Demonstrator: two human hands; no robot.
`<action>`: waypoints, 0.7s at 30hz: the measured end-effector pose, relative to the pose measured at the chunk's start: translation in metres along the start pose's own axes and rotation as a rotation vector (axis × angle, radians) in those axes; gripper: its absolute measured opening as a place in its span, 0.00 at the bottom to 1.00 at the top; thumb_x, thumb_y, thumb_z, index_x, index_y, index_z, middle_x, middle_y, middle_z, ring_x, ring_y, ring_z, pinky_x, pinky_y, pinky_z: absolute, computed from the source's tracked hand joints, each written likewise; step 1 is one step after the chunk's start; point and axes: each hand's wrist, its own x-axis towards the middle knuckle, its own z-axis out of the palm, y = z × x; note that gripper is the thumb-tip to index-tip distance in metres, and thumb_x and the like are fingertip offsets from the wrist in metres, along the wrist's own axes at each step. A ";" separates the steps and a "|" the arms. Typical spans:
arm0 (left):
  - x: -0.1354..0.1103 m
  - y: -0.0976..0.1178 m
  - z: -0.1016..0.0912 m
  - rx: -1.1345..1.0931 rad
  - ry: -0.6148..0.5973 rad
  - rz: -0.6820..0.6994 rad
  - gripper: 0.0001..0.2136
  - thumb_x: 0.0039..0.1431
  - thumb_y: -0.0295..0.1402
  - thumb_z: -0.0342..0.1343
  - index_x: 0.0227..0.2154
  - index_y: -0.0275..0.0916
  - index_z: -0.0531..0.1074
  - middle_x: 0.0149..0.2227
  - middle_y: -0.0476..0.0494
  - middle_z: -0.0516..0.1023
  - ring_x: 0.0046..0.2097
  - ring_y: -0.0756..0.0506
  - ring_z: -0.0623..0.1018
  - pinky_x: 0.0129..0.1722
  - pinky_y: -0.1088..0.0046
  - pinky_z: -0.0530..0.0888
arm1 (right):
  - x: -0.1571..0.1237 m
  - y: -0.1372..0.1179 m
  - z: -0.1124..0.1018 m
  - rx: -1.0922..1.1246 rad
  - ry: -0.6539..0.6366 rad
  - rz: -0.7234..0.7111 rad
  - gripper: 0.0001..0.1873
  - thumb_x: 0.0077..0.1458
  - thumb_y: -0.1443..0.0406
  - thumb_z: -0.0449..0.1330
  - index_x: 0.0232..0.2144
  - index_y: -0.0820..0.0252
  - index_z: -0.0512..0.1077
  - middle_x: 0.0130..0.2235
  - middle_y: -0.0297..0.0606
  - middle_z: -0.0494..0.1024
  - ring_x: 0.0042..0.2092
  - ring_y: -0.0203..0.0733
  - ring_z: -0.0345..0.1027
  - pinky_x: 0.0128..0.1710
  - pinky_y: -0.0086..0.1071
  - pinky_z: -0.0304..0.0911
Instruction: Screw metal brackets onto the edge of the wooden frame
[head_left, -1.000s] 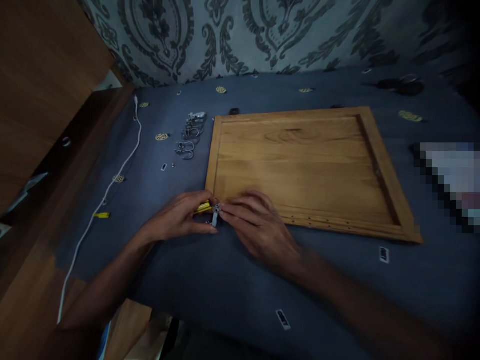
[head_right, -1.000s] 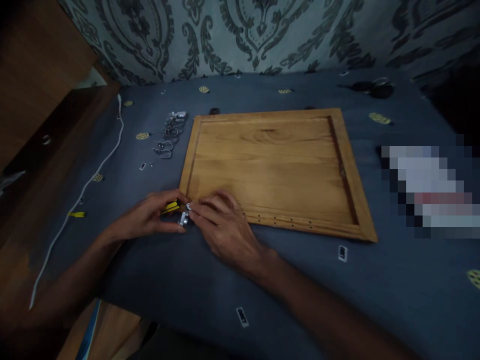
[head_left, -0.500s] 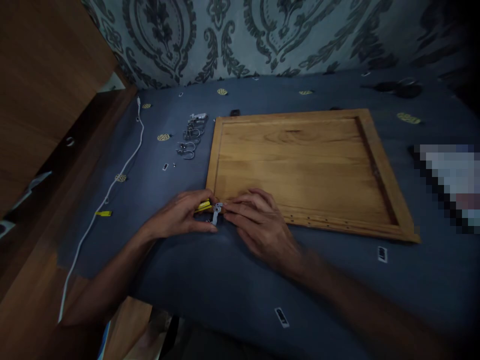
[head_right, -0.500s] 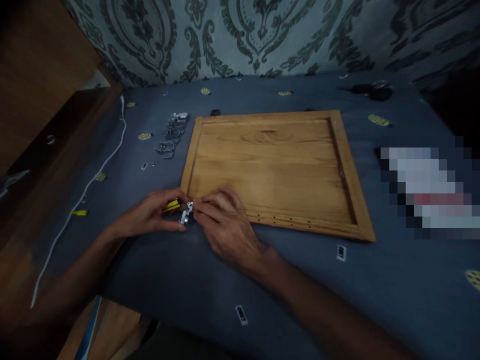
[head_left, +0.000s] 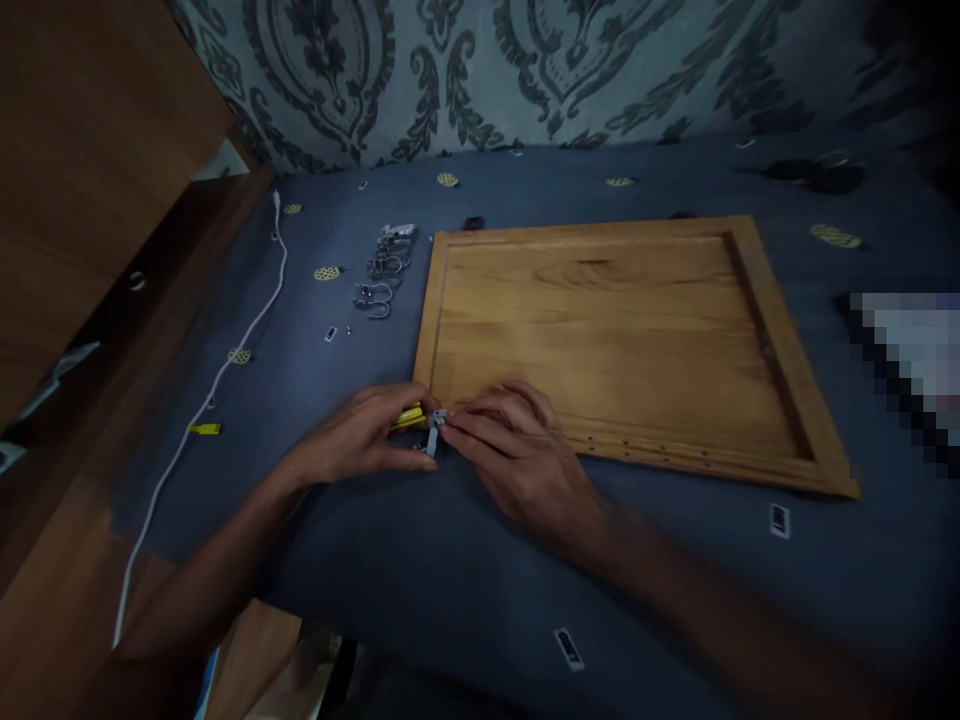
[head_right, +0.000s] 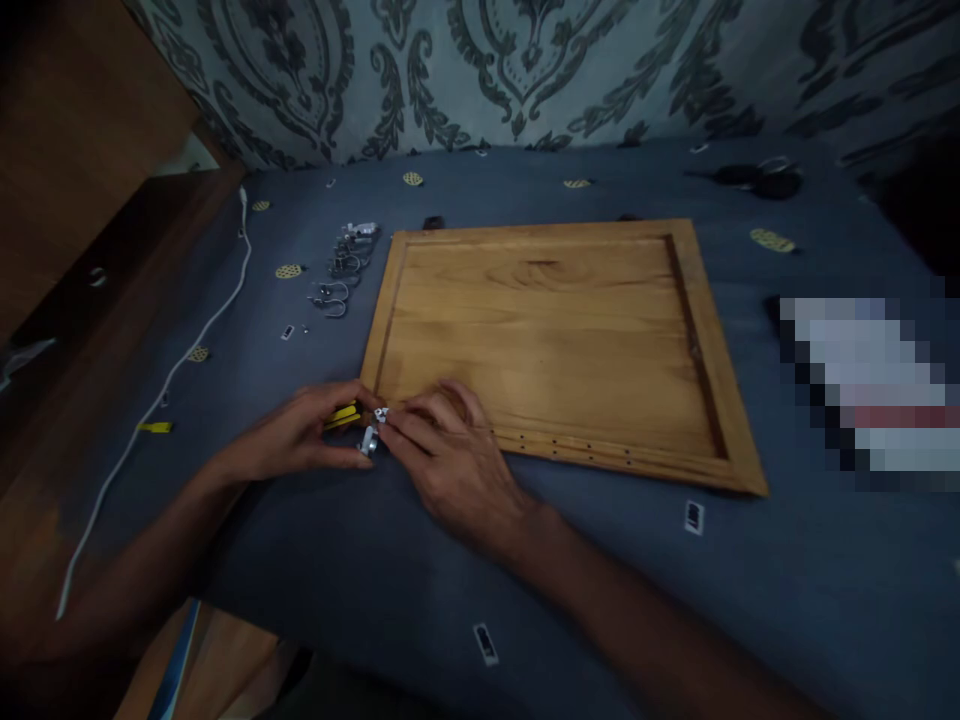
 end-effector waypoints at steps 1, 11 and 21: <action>0.000 0.000 0.000 0.008 -0.001 0.001 0.19 0.57 0.43 0.69 0.46 0.40 0.72 0.43 0.49 0.79 0.45 0.45 0.78 0.46 0.71 0.70 | 0.000 0.000 0.001 -0.009 0.001 -0.001 0.17 0.68 0.72 0.54 0.50 0.55 0.78 0.48 0.39 0.84 0.51 0.47 0.72 0.61 0.55 0.61; 0.002 -0.002 0.003 0.038 -0.011 0.006 0.18 0.58 0.42 0.69 0.46 0.40 0.72 0.42 0.49 0.79 0.44 0.46 0.78 0.43 0.73 0.69 | 0.001 -0.005 -0.004 -0.092 -0.053 0.011 0.16 0.69 0.72 0.53 0.47 0.54 0.79 0.47 0.37 0.84 0.51 0.47 0.71 0.64 0.56 0.55; -0.010 -0.001 -0.019 -0.058 0.175 -0.095 0.18 0.68 0.50 0.54 0.47 0.41 0.70 0.29 0.53 0.66 0.30 0.50 0.66 0.31 0.74 0.63 | 0.002 -0.005 -0.005 -0.076 -0.042 0.018 0.15 0.67 0.73 0.55 0.47 0.56 0.80 0.46 0.37 0.84 0.50 0.46 0.72 0.64 0.55 0.55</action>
